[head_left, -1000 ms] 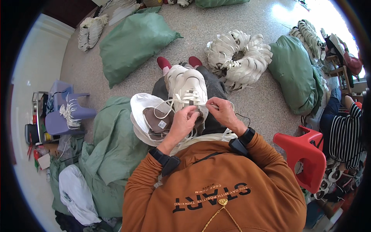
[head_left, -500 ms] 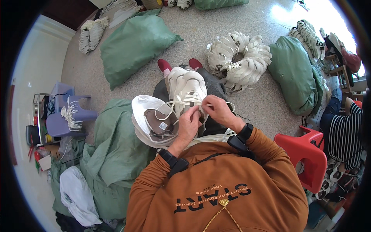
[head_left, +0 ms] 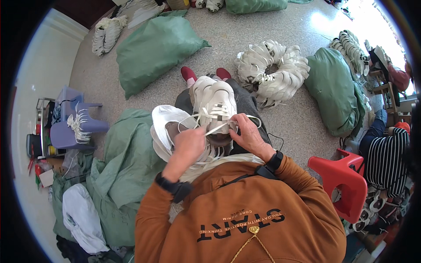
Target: The person is sitting on the floor in a workshop environment, lacing a pair of white shoes. They thread the laces through the eyelets, pull them tight, and tie them into a knot. The person handles the shoes and laces by hand throughout the process.
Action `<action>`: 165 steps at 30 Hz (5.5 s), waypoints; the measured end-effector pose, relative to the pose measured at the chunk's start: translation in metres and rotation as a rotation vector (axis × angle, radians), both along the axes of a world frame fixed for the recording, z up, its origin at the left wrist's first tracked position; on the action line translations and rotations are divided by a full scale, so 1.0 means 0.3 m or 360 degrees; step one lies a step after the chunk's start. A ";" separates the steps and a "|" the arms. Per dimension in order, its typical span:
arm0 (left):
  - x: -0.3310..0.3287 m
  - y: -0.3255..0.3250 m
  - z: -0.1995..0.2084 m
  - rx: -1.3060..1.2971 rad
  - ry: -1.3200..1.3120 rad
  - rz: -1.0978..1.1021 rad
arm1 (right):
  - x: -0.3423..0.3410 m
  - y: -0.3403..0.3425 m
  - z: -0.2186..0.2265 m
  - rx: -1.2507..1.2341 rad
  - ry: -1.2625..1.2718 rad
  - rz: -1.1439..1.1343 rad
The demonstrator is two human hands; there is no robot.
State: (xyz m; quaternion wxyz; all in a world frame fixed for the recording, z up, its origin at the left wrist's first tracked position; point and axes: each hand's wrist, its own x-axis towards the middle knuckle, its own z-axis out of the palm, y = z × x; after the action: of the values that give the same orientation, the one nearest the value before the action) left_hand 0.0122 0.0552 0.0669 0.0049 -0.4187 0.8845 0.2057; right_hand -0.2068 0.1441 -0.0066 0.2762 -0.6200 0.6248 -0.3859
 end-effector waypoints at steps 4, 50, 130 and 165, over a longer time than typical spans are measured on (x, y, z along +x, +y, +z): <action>0.129 0.006 0.060 0.0155 0.0189 0.0102 | -0.026 -0.033 -0.010 -0.0007 -0.0169 0.0011; 0.386 0.121 0.338 0.1379 0.1030 0.0563 | -0.010 -0.091 -0.031 -0.0078 0.0065 0.0007; -0.056 -0.068 -0.217 0.0278 0.1077 0.0422 | -0.078 0.078 0.058 0.0458 -0.0462 0.0166; 0.560 -0.307 0.104 -0.0921 -0.0113 0.0366 | -0.462 0.301 -0.013 0.0261 -0.1889 -0.0740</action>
State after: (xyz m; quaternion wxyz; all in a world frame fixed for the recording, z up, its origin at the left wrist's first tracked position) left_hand 0.1801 -0.0368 0.0980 -0.1069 -0.5070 0.8524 -0.0700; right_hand -0.3453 0.2344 -0.0106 0.5306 -0.1263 0.5112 -0.6642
